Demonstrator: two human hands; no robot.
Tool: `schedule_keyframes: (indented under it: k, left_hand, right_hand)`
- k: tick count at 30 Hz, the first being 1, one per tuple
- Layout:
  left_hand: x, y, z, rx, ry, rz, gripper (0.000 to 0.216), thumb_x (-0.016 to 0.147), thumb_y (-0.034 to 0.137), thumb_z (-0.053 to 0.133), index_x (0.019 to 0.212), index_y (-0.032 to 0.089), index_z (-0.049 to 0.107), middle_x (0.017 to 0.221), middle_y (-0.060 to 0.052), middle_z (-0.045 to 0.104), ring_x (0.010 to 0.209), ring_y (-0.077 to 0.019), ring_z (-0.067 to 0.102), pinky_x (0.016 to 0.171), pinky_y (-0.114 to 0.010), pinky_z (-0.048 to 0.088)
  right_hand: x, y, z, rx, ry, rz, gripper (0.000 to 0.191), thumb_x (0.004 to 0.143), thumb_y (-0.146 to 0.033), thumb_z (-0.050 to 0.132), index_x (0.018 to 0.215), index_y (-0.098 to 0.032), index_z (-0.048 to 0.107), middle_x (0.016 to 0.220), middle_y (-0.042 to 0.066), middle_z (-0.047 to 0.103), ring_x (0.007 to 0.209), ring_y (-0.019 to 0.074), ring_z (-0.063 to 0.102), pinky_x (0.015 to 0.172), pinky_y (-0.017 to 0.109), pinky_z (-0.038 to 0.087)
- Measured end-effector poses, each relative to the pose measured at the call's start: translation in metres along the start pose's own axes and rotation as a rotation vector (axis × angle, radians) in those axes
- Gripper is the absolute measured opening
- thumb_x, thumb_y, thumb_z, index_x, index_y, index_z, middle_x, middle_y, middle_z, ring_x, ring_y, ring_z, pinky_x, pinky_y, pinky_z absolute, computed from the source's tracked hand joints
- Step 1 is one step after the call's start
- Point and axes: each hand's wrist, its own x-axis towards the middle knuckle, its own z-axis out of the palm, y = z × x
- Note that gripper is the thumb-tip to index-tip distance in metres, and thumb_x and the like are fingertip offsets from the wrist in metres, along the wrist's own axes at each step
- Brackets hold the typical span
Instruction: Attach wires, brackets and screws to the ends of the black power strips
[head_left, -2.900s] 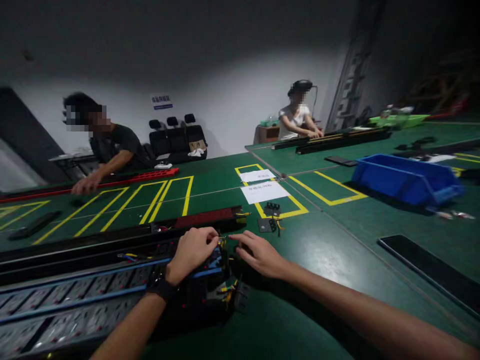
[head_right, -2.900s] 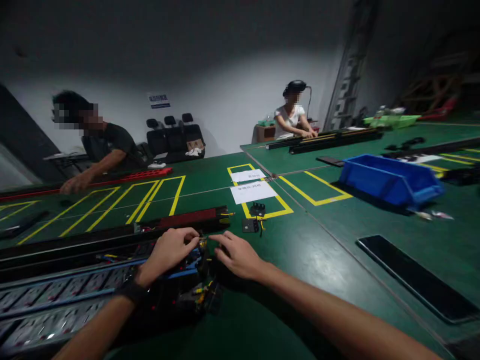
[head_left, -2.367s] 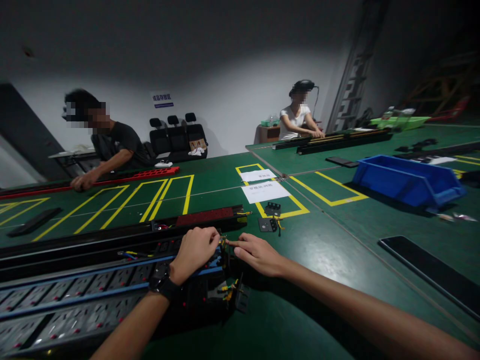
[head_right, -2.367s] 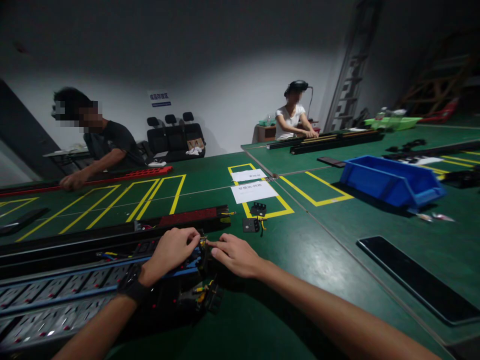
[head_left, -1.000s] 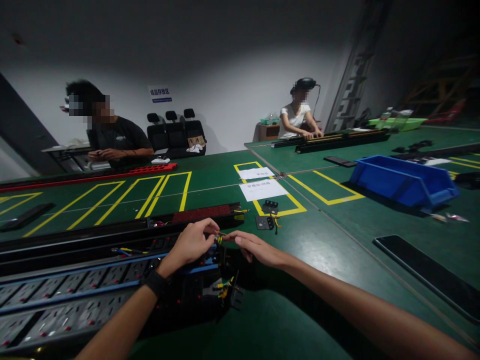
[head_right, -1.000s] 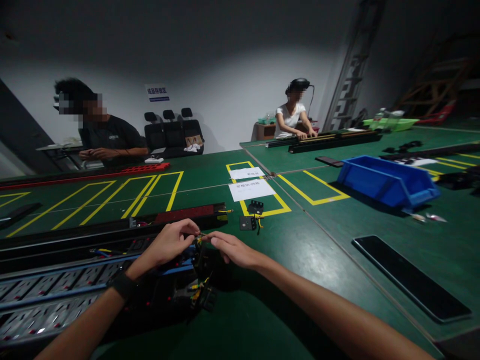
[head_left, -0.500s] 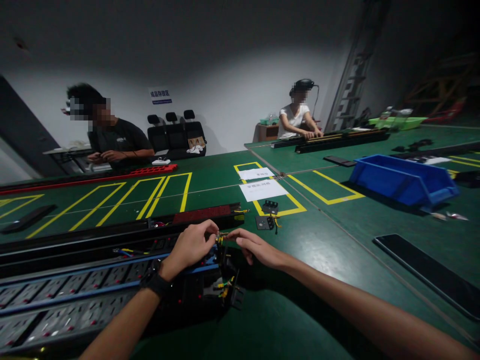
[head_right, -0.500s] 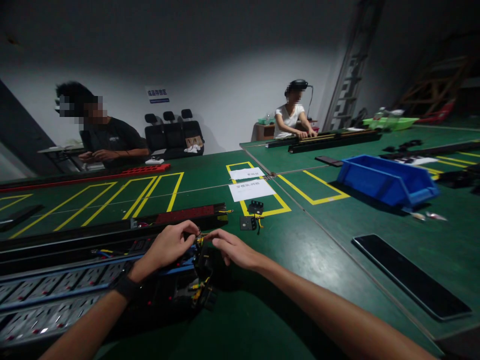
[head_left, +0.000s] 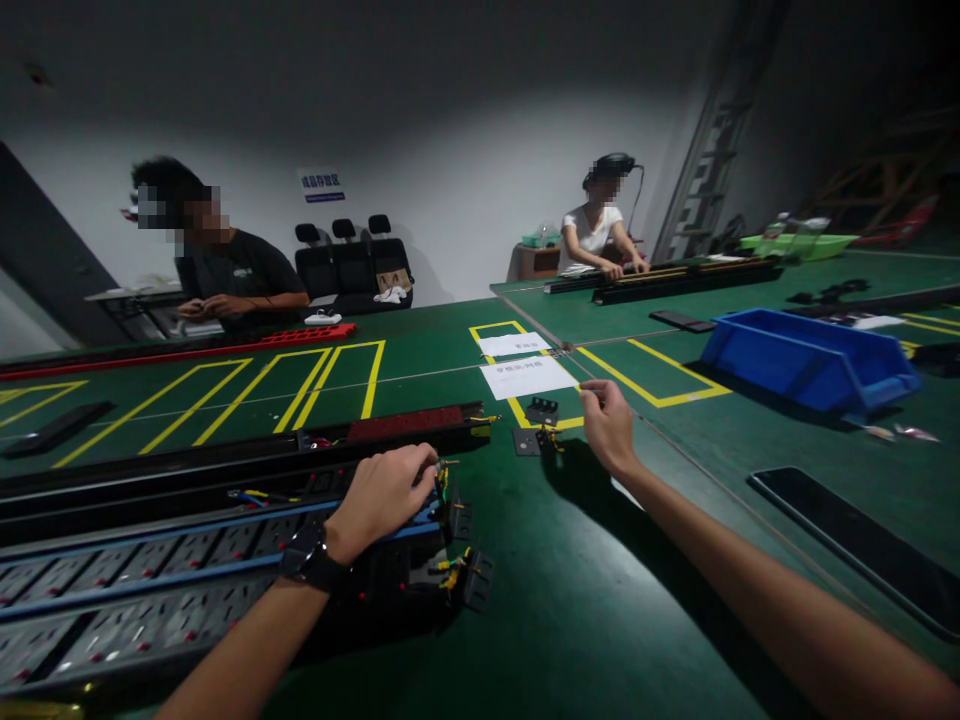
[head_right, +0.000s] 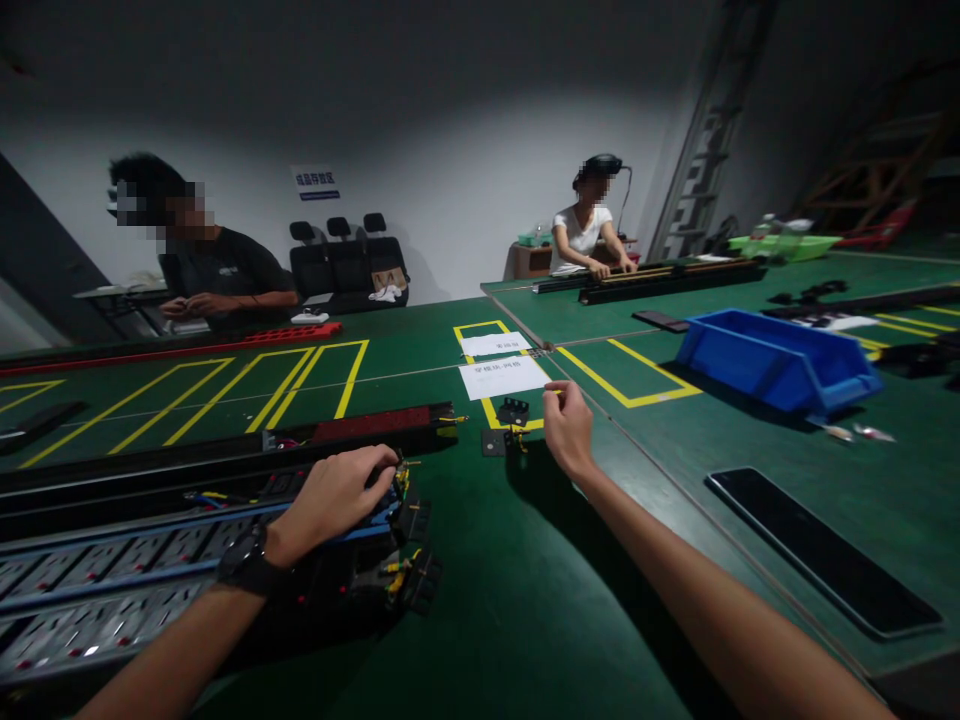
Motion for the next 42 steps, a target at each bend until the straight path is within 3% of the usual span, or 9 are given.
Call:
schedule_keyframes:
  k: [6, 13, 17, 21, 25, 33, 42]
  left_hand:
    - [-0.001, 0.004, -0.004, 0.080, -0.053, -0.037, 0.031, 0.107, 0.036, 0.044, 0.115, 0.024, 0.072, 0.102, -0.008, 0.081, 0.091, -0.0258, 0.077, 0.079, -0.034, 0.053]
    - [-0.001, 0.004, -0.003, 0.043, -0.040, -0.034, 0.032, 0.106, 0.038, 0.044, 0.113, 0.025, 0.072, 0.102, -0.008, 0.080, 0.091, -0.0265, 0.076, 0.080, -0.035, 0.054]
    - [-0.002, 0.003, -0.003, 0.007, -0.010, -0.013, 0.031, 0.105, 0.038, 0.045, 0.110, 0.024, 0.072, 0.101, -0.007, 0.079, 0.092, -0.0229, 0.075, 0.082, -0.032, 0.054]
    - [-0.002, 0.003, -0.002, 0.014, -0.020, -0.004, 0.032, 0.106, 0.036, 0.044, 0.113, 0.024, 0.072, 0.104, -0.007, 0.079, 0.095, -0.0236, 0.075, 0.083, -0.034, 0.055]
    - [-0.002, 0.001, 0.000, 0.013, -0.016, 0.027, 0.032, 0.107, 0.034, 0.044, 0.121, 0.026, 0.072, 0.109, -0.007, 0.079, 0.099, -0.0239, 0.075, 0.086, -0.034, 0.056]
    - [-0.001, -0.002, 0.004, 0.072, -0.044, 0.104, 0.039, 0.109, 0.030, 0.044, 0.141, 0.030, 0.066, 0.126, -0.006, 0.075, 0.103, -0.0258, 0.076, 0.087, -0.040, 0.060]
    - [0.000, -0.004, 0.006, 0.084, -0.042, 0.108, 0.037, 0.110, 0.030, 0.046, 0.138, 0.033, 0.069, 0.126, -0.004, 0.076, 0.103, -0.0247, 0.077, 0.086, -0.039, 0.061]
  right_hand:
    - [0.001, 0.025, 0.001, -0.145, -0.153, -0.101, 0.039, 0.098, -0.050, 0.047, 0.086, -0.021, 0.069, 0.076, 0.009, 0.066, 0.072, 0.0242, 0.057, 0.069, 0.037, 0.038]
    - [-0.015, 0.001, 0.004, -0.325, -0.519, -0.526, 0.041, 0.103, -0.041, 0.051, 0.068, -0.027, 0.069, 0.083, 0.011, 0.072, 0.083, 0.0279, 0.058, 0.080, 0.042, 0.044]
    - [-0.027, -0.013, 0.005, -0.404, -0.612, -0.616, 0.044, 0.106, -0.039, 0.049, 0.069, -0.027, 0.070, 0.081, 0.011, 0.072, 0.086, 0.0289, 0.059, 0.081, 0.044, 0.043]
    - [-0.032, -0.016, 0.006, -0.452, -0.575, -0.629, 0.030, 0.104, -0.034, 0.051, 0.088, -0.026, 0.077, 0.094, 0.010, 0.078, 0.092, 0.0294, 0.063, 0.083, 0.044, 0.043]
    - [-0.029, -0.014, 0.005, -0.534, -0.476, -0.595, 0.026, 0.100, -0.028, 0.054, 0.084, -0.025, 0.075, 0.091, 0.011, 0.079, 0.091, 0.0316, 0.064, 0.084, 0.046, 0.042]
    - [-0.036, -0.018, 0.007, -0.485, -0.613, -0.690, 0.028, 0.101, -0.023, 0.054, 0.079, -0.022, 0.073, 0.080, 0.009, 0.075, 0.078, 0.0254, 0.067, 0.081, 0.042, 0.045]
    - [-0.056, -0.029, 0.013, -0.161, -0.736, -0.757, 0.025, 0.095, -0.015, 0.059, 0.107, -0.023, 0.079, 0.099, 0.008, 0.083, 0.088, 0.0246, 0.076, 0.085, 0.039, 0.055]
